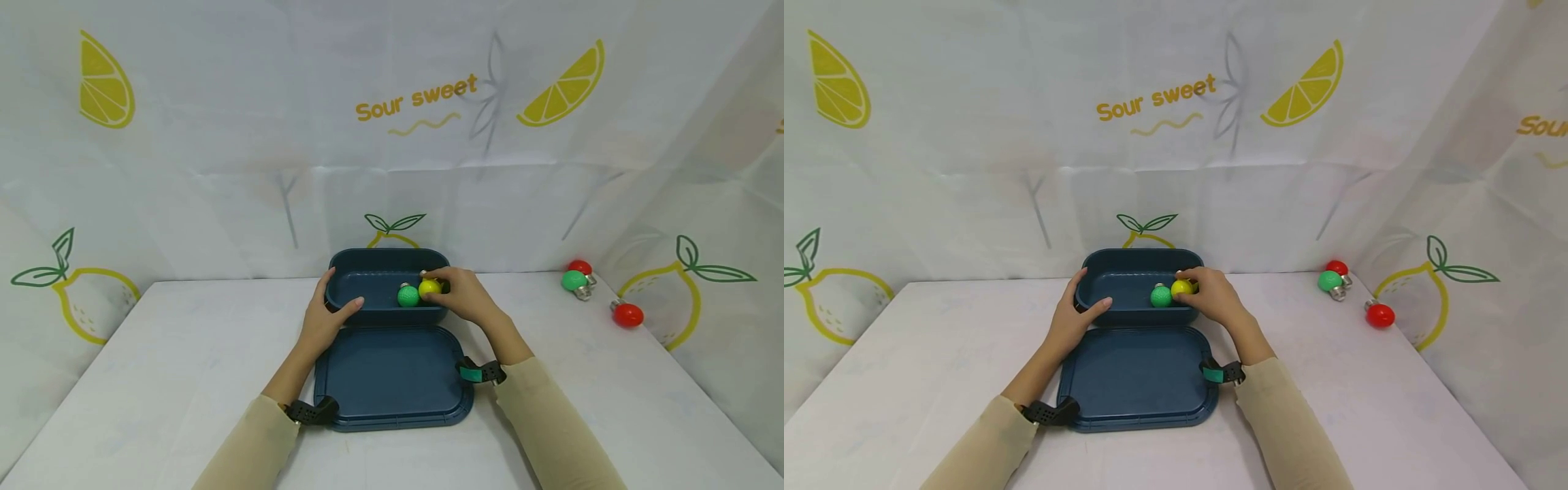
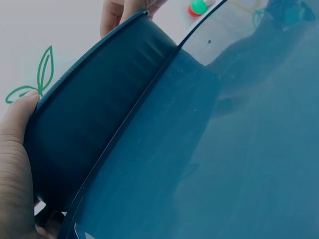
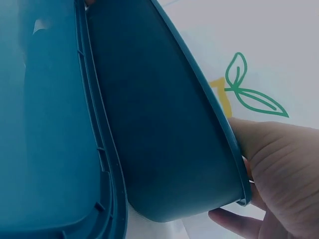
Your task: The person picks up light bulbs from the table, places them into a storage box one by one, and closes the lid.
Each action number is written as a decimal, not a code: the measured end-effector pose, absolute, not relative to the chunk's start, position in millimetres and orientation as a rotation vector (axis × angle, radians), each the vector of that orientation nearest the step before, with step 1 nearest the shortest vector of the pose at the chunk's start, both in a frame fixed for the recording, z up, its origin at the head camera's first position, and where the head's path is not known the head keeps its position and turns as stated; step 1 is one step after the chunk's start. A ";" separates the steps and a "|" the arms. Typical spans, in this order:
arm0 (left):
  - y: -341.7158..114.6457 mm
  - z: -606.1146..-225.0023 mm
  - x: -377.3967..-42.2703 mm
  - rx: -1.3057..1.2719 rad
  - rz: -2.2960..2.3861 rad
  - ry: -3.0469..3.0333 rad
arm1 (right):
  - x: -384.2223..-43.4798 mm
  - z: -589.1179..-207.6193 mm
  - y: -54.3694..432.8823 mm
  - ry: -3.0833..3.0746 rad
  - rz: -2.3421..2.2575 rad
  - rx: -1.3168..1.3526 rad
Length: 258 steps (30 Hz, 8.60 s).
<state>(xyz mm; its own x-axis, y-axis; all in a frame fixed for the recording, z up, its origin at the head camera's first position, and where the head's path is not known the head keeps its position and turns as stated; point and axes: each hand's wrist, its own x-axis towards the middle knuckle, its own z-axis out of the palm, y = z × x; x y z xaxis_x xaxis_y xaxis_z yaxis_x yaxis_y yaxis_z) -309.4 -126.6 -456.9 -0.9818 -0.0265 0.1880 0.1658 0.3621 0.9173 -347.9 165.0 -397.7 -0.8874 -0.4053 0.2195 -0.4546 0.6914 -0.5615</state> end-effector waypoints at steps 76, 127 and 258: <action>-126.6 -457.9 -309.4 -0.121 -1.667 -2.468 | -348.1 -457.6 356.2 -2.488 0.961 -0.248; -126.7 -458.0 -309.1 -0.121 -1.677 -2.467 | -338.4 -371.7 196.9 -2.270 1.320 0.461; -126.6 -457.5 -308.4 -0.112 -1.693 -2.469 | -297.1 -455.2 403.3 -2.412 0.842 -0.570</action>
<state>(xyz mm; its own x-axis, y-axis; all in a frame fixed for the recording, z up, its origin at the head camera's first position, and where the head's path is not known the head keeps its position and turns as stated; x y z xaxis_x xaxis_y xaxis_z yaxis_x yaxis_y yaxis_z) -308.4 -126.6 -457.5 -0.9865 -0.0210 0.1621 0.1437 0.3618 0.9211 -297.1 403.3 -455.2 -0.7774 0.5351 0.3305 0.2133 0.7186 -0.6619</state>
